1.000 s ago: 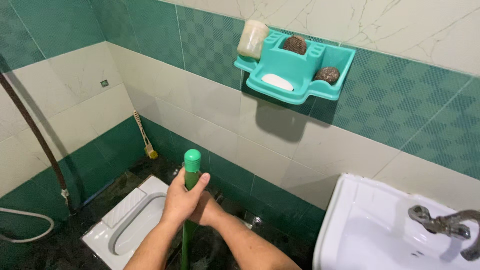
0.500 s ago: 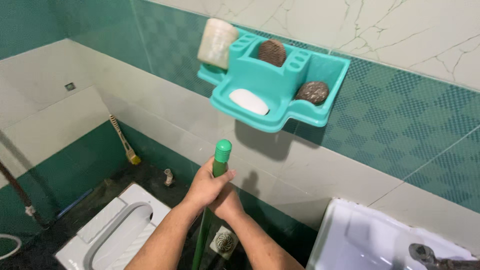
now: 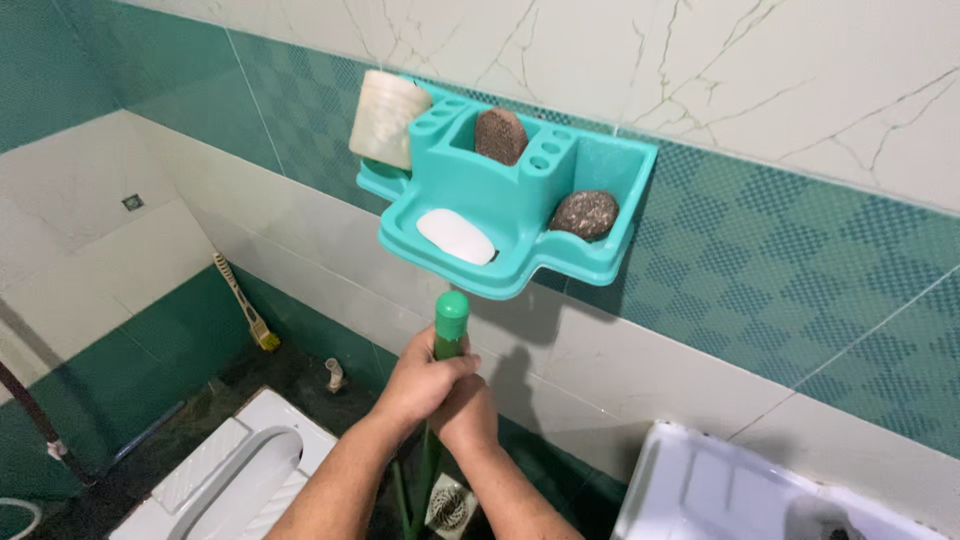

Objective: The person cleans a bidet sprayer by hand and then uses a squeegee to wipe water into a drain on the bathroom floor.

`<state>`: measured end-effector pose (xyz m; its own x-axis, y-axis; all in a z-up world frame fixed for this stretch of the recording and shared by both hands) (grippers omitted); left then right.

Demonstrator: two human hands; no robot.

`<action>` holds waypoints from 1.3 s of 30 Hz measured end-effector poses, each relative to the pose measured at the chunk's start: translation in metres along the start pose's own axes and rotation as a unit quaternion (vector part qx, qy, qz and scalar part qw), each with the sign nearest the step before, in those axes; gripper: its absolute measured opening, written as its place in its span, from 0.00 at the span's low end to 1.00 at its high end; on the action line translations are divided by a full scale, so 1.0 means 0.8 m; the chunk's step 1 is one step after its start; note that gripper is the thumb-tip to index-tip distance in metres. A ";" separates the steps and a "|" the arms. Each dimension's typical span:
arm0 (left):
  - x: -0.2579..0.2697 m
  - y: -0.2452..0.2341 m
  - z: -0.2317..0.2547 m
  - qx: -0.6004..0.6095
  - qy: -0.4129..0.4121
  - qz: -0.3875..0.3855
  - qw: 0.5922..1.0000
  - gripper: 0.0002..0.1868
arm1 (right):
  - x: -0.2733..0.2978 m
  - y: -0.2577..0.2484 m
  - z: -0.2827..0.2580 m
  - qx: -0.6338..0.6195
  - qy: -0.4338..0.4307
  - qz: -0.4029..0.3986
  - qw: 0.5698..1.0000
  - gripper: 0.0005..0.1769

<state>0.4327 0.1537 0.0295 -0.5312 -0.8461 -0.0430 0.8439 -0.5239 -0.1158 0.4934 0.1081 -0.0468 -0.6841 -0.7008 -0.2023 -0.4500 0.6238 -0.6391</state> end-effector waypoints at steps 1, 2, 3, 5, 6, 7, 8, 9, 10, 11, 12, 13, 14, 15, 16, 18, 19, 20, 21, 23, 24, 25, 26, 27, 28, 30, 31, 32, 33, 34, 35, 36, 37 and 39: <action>0.001 -0.001 0.003 0.001 0.004 0.002 1.000 0.09 | 0.001 -0.002 0.001 -0.004 -0.005 0.006 1.000 0.17; 0.002 -0.003 0.001 -0.032 -0.002 0.010 0.999 0.10 | 0.002 -0.005 0.002 -0.004 -0.009 0.008 1.000 0.17; 0.004 -0.005 -0.001 -0.065 -0.008 0.018 0.998 0.10 | 0.004 -0.010 -0.015 -0.060 -0.091 0.009 0.994 0.24; 0.011 -0.014 0.002 -0.053 0.003 0.031 0.998 0.11 | 0.006 -0.024 -0.037 -0.113 -0.176 0.009 0.978 0.33; 0.015 -0.020 0.004 -0.041 0.007 0.041 0.998 0.12 | 0.014 -0.007 -0.036 -0.206 -0.127 -0.119 0.963 0.32; 0.017 -0.023 0.006 -0.040 0.009 0.042 0.998 0.12 | 0.028 0.008 -0.042 -0.292 -0.075 -0.245 0.921 0.32; 0.020 -0.020 0.010 -0.047 0.016 0.016 0.999 0.13 | 0.031 0.005 -0.050 -0.292 -0.078 -0.246 0.921 0.32; 0.024 -0.018 0.016 -0.053 0.023 -0.009 0.998 0.15 | 0.033 0.012 -0.041 -0.236 -0.010 -0.251 0.939 0.27; 0.025 -0.023 0.021 -0.053 0.025 -0.007 0.998 0.15 | 0.037 0.019 -0.030 -0.178 0.056 -0.255 0.949 0.22; 0.026 -0.025 0.023 -0.057 0.007 -0.019 0.998 0.15 | 0.042 0.024 -0.034 -0.178 0.053 -0.256 0.949 0.22; 0.027 -0.027 0.023 -0.063 -0.011 -0.033 0.997 0.15 | 0.044 0.029 -0.027 -0.189 0.085 -0.223 0.952 0.22; 0.029 -0.030 0.027 -0.063 -0.008 -0.032 0.997 0.15 | 0.046 0.037 -0.014 -0.200 0.116 -0.191 0.954 0.23; 0.034 -0.030 0.030 -0.093 0.007 -0.046 0.995 0.16 | 0.049 0.053 -0.004 -0.201 0.115 -0.190 0.954 0.23; 0.038 -0.028 0.031 -0.122 0.022 -0.060 0.991 0.17 | 0.036 0.052 -0.013 -0.202 -0.019 -0.115 0.972 0.22; 0.042 -0.026 0.030 -0.121 0.022 -0.060 0.991 0.17 | 0.034 0.049 -0.018 -0.197 -0.153 -0.038 0.968 0.21; 0.049 -0.016 0.016 -0.180 -0.002 -0.071 0.981 0.16 | 0.031 0.084 0.023 -0.223 -0.152 -0.038 0.962 0.23; 0.053 -0.011 0.013 -0.179 -0.002 -0.070 0.981 0.16 | 0.028 0.099 0.040 -0.250 -0.150 -0.038 0.956 0.26; 0.057 -0.004 0.019 -0.157 0.034 -0.064 0.985 0.16 | 0.024 0.111 0.057 -0.250 -0.150 -0.040 0.956 0.26; 0.062 0.001 0.026 -0.134 0.070 -0.058 0.987 0.16 | 0.021 0.125 0.077 -0.279 -0.124 -0.071 0.950 0.28; 0.067 0.009 0.028 -0.133 0.080 -0.049 0.987 0.17 | 0.010 0.137 0.109 -0.304 -0.101 -0.098 0.942 0.31; 0.071 0.012 0.030 -0.134 0.085 -0.041 0.986 0.18 | 0.012 0.136 0.119 -0.261 -0.139 -0.080 0.952 0.30; 0.076 0.018 0.030 -0.133 0.086 -0.043 0.986 0.18 | 0.015 0.136 0.125 -0.217 -0.177 -0.061 0.958 0.30; 0.080 0.023 0.028 -0.135 0.073 -0.041 0.987 0.17 | 0.015 0.140 0.133 -0.216 -0.176 -0.060 0.959 0.30; 0.082 0.024 0.027 -0.136 0.060 -0.039 0.988 0.16 | 0.016 0.145 0.140 -0.181 -0.179 -0.062 0.965 0.31; 0.085 0.026 0.028 -0.135 0.060 -0.041 0.988 0.16 | 0.018 0.148 0.146 -0.146 -0.181 -0.064 0.971 0.31; 0.089 0.034 0.017 -0.151 0.010 -0.074 0.986 0.16 | 0.024 0.137 0.148 -0.109 -0.189 -0.052 0.974 0.32; 0.090 0.036 0.018 -0.151 0.009 -0.077 0.986 0.16 | 0.029 0.127 0.142 -0.074 -0.199 -0.043 0.976 0.32; 0.093 0.038 0.019 -0.153 0.013 -0.084 0.985 0.16 | 0.037 0.115 0.134 -0.073 -0.197 -0.042 0.977 0.32; 0.095 0.041 0.019 -0.155 0.017 -0.090 0.984 0.16 | 0.044 0.100 0.130 -0.087 -0.159 -0.039 0.983 0.32; 0.095 0.044 0.020 -0.154 0.017 -0.095 0.983 0.16 | 0.049 0.081 0.125 -0.099 -0.121 -0.035 0.987 0.32; 0.096 0.048 0.018 -0.155 0.005 -0.105 0.982 0.15 | 0.054 0.062 0.112 -0.098 -0.118 -0.032 0.988 0.32; 0.099 0.051 0.015 -0.155 -0.008 -0.117 0.981 0.14 | 0.059 0.044 0.108 -0.071 -0.080 -0.030 0.994 0.31; 0.103 0.052 0.014 -0.153 -0.008 -0.122 0.981 0.14 | 0.066 0.028 0.104 -0.045 -0.042 -0.028 0.998 0.29; 0.108 0.060 0.021 -0.103 0.004 -0.154 0.983 0.14 | 0.078 -0.003 0.079 -0.013 -0.041 -0.012 0.999 0.27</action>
<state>0.4282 0.0537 0.0373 -0.7601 -0.6496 0.0188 0.6101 -0.7233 -0.3235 0.4882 0.0403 -0.1049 -0.6241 -0.7408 -0.2486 -0.4809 0.6149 -0.6250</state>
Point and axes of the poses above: each hand's wrist, its own x-axis away from the middle knuckle, its own y-axis out of the palm, z = x × y, the point moved 9 cm from there along -x, towards the middle knuckle, and after that the axes turned 11 degrees about z, right-handed, at the moved point
